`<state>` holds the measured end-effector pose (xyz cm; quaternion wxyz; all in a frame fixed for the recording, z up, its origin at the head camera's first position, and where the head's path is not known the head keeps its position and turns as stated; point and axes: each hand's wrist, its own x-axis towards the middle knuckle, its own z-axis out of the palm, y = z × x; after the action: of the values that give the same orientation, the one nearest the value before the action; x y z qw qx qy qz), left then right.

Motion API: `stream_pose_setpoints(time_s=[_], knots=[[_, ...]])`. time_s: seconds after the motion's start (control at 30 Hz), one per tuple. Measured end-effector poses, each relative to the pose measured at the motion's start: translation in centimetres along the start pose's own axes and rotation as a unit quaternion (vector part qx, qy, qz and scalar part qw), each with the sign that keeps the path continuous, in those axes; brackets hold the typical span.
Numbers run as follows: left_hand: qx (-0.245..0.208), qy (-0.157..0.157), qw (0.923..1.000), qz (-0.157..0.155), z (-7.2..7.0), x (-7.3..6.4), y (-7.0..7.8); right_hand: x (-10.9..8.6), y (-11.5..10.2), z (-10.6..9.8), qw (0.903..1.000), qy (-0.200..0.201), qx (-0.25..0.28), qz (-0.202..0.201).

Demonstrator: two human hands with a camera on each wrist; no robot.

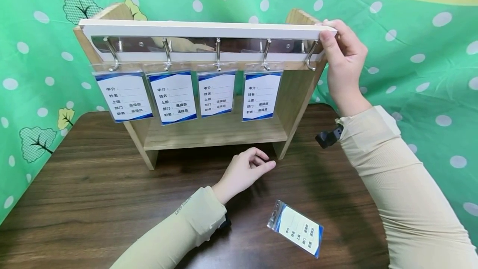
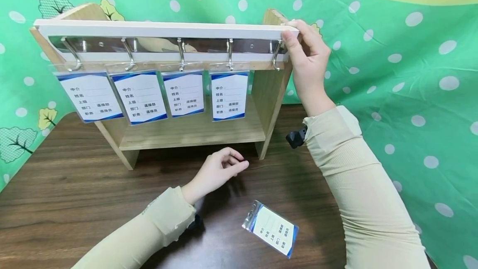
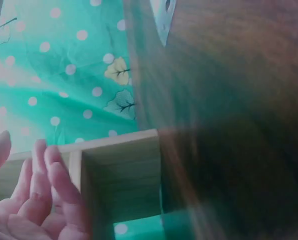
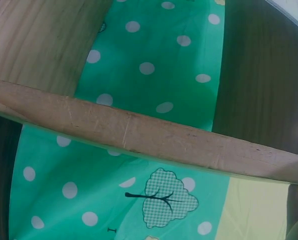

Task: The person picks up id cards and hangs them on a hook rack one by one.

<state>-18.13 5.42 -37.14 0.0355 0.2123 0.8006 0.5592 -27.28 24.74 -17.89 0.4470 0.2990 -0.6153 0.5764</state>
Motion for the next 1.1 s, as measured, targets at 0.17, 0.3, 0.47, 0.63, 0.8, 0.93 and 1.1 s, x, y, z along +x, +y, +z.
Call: stream_pose_setpoints(time_s=[0.17,0.3,0.47,0.63,0.8,0.93,1.1], knots=[[0.024,-0.039,0.9986,-0.027,1.1,-0.3,-0.8,0.0,0.0,0.0,1.0000,-0.001,-0.004,0.000],[0.023,-0.074,0.9956,-0.054,1.8,-0.5,-1.2,0.0,0.0,-0.1,0.9999,-0.003,-0.012,-0.002],[0.013,-0.125,0.9884,-0.084,2.7,-0.8,-1.8,0.0,0.0,0.0,1.0000,0.003,-0.003,-0.001],[0.048,-0.176,0.9781,-0.101,3.4,-0.9,-2.0,0.0,0.0,0.1,0.9998,0.009,0.014,0.004],[0.138,-0.206,0.9643,-0.093,4.0,-1.0,-1.6,0.0,0.0,0.1,0.9999,0.008,0.013,0.004],[0.247,-0.220,0.9413,-0.071,4.6,-1.1,-1.2,0.0,0.0,0.1,0.9999,0.007,0.011,0.000],[0.315,-0.214,0.9227,-0.057,5.1,-1.2,-1.3,-0.1,-0.2,0.2,0.9997,0.011,0.019,0.008]])
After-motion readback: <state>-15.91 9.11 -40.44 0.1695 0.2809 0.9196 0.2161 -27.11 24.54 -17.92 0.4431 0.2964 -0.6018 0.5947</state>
